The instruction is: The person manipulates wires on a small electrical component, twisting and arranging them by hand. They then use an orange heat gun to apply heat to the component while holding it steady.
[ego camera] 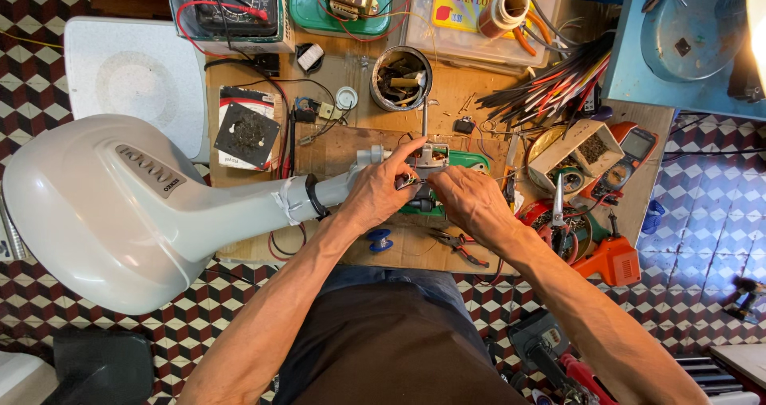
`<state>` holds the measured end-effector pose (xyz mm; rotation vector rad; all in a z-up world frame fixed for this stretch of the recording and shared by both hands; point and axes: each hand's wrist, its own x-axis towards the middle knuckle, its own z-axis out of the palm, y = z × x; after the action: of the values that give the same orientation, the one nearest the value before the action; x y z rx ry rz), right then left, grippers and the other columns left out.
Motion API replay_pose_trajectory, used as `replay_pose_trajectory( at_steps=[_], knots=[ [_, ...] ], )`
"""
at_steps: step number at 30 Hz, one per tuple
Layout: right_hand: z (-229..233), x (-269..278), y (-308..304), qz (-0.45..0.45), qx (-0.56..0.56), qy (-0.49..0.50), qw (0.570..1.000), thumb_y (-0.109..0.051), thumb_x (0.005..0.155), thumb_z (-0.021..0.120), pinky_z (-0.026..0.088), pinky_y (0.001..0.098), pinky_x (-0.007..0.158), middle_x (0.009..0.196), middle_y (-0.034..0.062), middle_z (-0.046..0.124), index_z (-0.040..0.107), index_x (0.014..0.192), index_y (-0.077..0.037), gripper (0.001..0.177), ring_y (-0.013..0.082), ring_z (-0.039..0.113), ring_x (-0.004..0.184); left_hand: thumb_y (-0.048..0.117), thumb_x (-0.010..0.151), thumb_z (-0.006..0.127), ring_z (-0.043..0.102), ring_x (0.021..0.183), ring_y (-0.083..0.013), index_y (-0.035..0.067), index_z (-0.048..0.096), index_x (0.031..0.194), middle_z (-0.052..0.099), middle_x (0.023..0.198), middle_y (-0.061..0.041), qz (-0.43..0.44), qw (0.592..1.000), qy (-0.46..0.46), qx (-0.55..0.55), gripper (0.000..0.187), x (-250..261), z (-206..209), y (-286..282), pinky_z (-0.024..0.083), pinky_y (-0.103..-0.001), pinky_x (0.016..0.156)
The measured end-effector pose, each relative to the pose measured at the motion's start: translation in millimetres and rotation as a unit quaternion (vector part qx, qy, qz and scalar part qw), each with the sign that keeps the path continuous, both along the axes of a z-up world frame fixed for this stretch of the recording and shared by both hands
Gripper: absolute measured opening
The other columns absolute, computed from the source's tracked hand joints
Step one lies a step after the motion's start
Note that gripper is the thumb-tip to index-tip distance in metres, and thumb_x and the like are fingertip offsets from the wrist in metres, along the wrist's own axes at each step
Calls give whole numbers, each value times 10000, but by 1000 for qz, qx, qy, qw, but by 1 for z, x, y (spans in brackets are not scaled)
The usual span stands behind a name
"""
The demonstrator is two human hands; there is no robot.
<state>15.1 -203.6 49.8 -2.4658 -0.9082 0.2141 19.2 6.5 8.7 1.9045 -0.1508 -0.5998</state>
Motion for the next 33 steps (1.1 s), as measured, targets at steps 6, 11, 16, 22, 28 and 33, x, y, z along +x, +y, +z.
replay_pose_trajectory(
  at_steps=[6, 11, 16, 22, 28, 33],
  knots=[
    [-11, -5, 0, -265, 27, 422, 867, -213, 1038, 505, 509, 316, 538, 754, 71, 681, 650, 1015, -46, 223, 167, 602, 597, 104, 892, 700, 757, 847, -203, 271, 427, 1519, 778, 1012, -46, 13, 999, -14, -37, 704, -3, 7, 1, 632, -355, 717],
    [-17, -4, 5, -423, 250, 627, 604, -204, 1054, 524, 472, 305, 539, 773, 73, 669, 646, 1021, -4, 237, 167, 590, 618, 117, 924, 670, 770, 832, -216, 231, 510, 1397, 785, 978, -48, 10, 999, 16, -33, 512, -4, 13, 1, 607, -369, 695],
    [2, -11, 2, -271, 39, 327, 904, -189, 1002, 532, 553, 329, 593, 801, 66, 675, 626, 1068, -38, 190, 173, 648, 655, 112, 912, 684, 768, 866, -235, 239, 489, 1408, 782, 1011, -57, 2, 999, -4, -35, 547, -2, 12, 2, 599, -377, 694],
    [4, -4, 3, -21, -15, -9, 1000, -67, 922, 701, 526, 374, 674, 862, 102, 588, 606, 1066, -8, 182, 247, 603, 765, 115, 892, 720, 767, 886, -261, 246, 488, 1408, 793, 1008, -65, -1, 1000, -6, -31, 581, -2, 8, 1, 601, -387, 724],
    [0, 0, -2, 10, -5, -27, 1000, -55, 939, 695, 526, 373, 703, 880, 99, 601, 600, 1053, -3, 157, 248, 617, 781, 115, 904, 702, 778, 906, -270, 254, 487, 1412, 795, 1012, -70, 0, 1000, 19, -21, 569, -2, 8, 1, 606, -400, 756],
    [5, -5, 5, -182, 26, 278, 943, -175, 1034, 599, 548, 291, 677, 898, 67, 705, 642, 1108, -20, 176, 152, 679, 745, 104, 904, 680, 760, 890, -260, 233, 488, 1417, 772, 1041, -86, 8, 999, -1, -35, 563, -2, 11, 2, 607, -389, 715]
  ],
)
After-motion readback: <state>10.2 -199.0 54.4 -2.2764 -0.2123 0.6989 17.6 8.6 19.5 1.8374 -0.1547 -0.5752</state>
